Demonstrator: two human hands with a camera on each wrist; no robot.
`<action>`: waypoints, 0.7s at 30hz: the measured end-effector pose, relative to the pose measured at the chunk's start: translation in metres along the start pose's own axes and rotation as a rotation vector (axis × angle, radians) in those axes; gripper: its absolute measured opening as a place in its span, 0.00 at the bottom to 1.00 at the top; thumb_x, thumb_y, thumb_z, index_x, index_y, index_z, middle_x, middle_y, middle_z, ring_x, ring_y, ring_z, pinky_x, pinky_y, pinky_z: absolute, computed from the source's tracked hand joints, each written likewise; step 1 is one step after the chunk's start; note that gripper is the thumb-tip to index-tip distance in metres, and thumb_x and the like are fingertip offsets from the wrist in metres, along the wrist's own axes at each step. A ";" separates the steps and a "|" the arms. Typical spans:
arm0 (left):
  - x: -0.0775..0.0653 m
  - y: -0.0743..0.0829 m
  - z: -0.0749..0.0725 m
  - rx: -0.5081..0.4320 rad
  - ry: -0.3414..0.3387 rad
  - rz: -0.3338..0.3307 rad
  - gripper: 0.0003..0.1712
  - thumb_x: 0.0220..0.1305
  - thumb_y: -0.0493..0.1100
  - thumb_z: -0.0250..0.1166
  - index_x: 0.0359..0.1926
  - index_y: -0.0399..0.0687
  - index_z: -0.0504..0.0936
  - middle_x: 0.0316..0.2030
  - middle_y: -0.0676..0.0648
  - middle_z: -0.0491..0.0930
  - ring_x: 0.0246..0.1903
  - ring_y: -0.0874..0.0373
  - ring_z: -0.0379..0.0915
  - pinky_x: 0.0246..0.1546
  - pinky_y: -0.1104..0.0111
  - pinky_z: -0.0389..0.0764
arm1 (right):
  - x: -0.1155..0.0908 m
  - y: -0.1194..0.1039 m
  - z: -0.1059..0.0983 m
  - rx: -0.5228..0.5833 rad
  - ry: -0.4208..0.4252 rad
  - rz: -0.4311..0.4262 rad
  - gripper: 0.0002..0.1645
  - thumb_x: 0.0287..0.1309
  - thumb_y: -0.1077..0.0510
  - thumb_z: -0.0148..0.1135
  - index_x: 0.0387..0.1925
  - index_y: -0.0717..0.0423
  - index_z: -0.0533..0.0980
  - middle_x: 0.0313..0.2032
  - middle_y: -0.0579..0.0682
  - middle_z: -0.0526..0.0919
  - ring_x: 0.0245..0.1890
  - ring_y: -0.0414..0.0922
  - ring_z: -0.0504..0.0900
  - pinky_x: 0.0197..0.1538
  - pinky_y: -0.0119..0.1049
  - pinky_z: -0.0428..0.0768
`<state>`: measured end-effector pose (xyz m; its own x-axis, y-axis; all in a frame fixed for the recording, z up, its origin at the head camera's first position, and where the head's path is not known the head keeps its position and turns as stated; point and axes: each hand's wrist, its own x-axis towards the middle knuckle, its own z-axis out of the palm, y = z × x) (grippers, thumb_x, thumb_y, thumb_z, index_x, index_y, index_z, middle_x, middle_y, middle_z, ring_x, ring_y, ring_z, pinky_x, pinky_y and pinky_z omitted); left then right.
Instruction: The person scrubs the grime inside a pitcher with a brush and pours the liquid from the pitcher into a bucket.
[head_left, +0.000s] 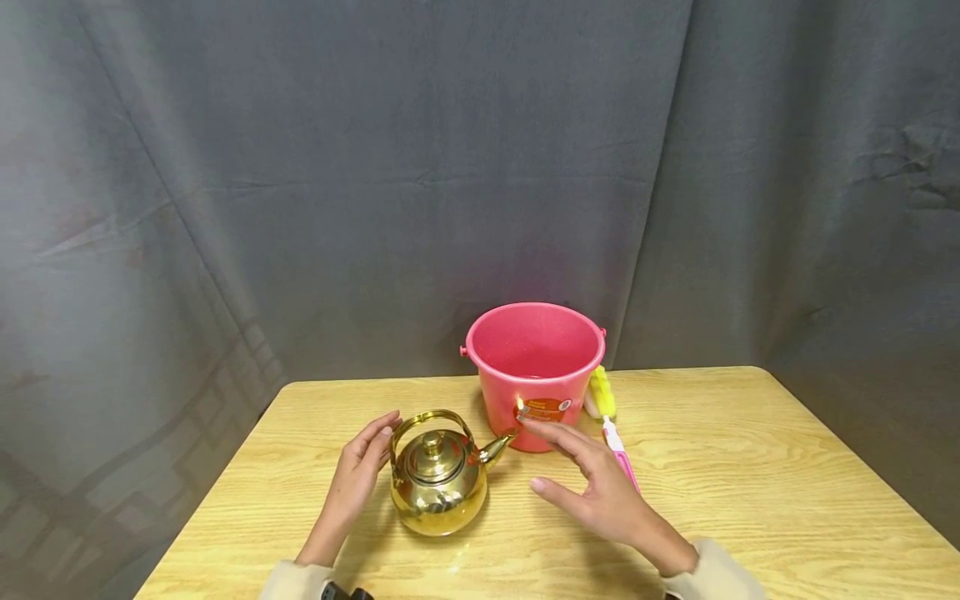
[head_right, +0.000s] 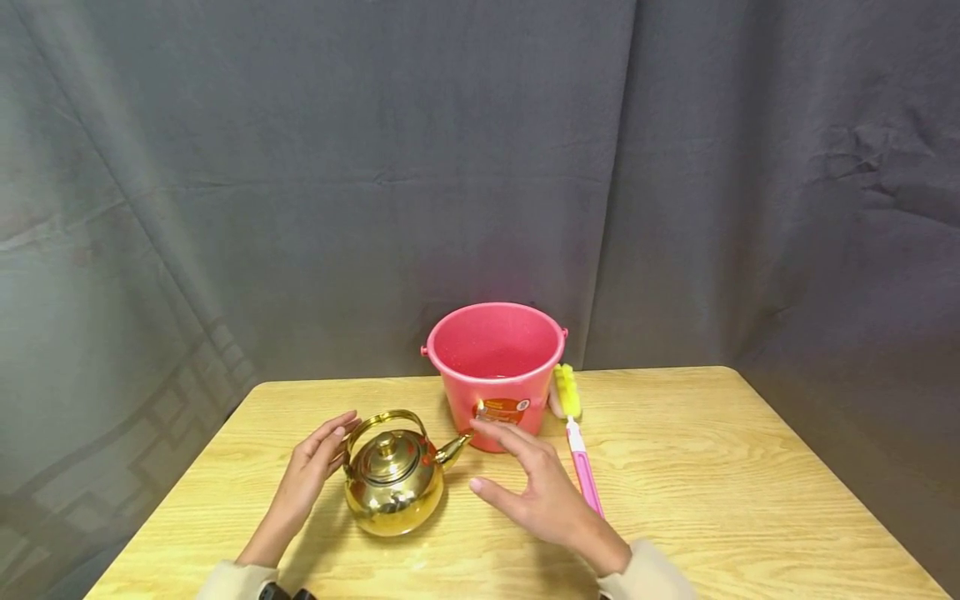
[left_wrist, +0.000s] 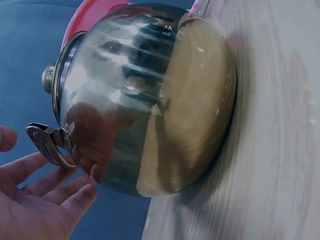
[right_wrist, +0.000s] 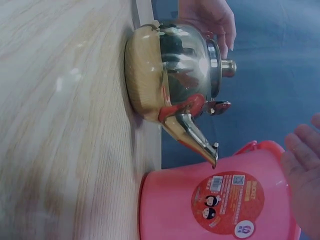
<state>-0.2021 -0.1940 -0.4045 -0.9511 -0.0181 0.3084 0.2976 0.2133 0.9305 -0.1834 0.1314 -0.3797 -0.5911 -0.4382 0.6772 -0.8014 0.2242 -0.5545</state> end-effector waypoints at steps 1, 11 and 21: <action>0.000 0.000 0.000 0.001 0.000 0.001 0.25 0.78 0.46 0.46 0.65 0.34 0.69 0.62 0.32 0.69 0.62 0.40 0.64 0.60 0.57 0.70 | 0.000 0.000 0.001 -0.001 -0.002 0.004 0.36 0.54 0.64 0.69 0.65 0.54 0.69 0.61 0.52 0.74 0.61 0.47 0.73 0.62 0.38 0.72; 0.000 -0.001 0.002 0.004 -0.001 0.000 0.25 0.78 0.45 0.46 0.66 0.34 0.68 0.62 0.33 0.69 0.62 0.40 0.64 0.60 0.56 0.69 | 0.010 -0.003 0.009 0.042 0.010 -0.097 0.35 0.53 0.66 0.69 0.64 0.56 0.70 0.59 0.50 0.76 0.58 0.49 0.75 0.60 0.38 0.74; -0.001 -0.001 0.004 -0.027 -0.013 -0.014 0.26 0.78 0.45 0.45 0.69 0.33 0.63 0.63 0.31 0.67 0.63 0.37 0.61 0.61 0.50 0.67 | 0.016 -0.003 0.014 0.052 -0.011 -0.064 0.32 0.55 0.63 0.69 0.62 0.59 0.72 0.59 0.52 0.77 0.60 0.50 0.73 0.62 0.39 0.73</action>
<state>-0.2019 -0.1900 -0.4068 -0.9561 -0.0081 0.2928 0.2862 0.1868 0.9398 -0.1895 0.1113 -0.3744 -0.5376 -0.4601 0.7066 -0.8314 0.1497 -0.5351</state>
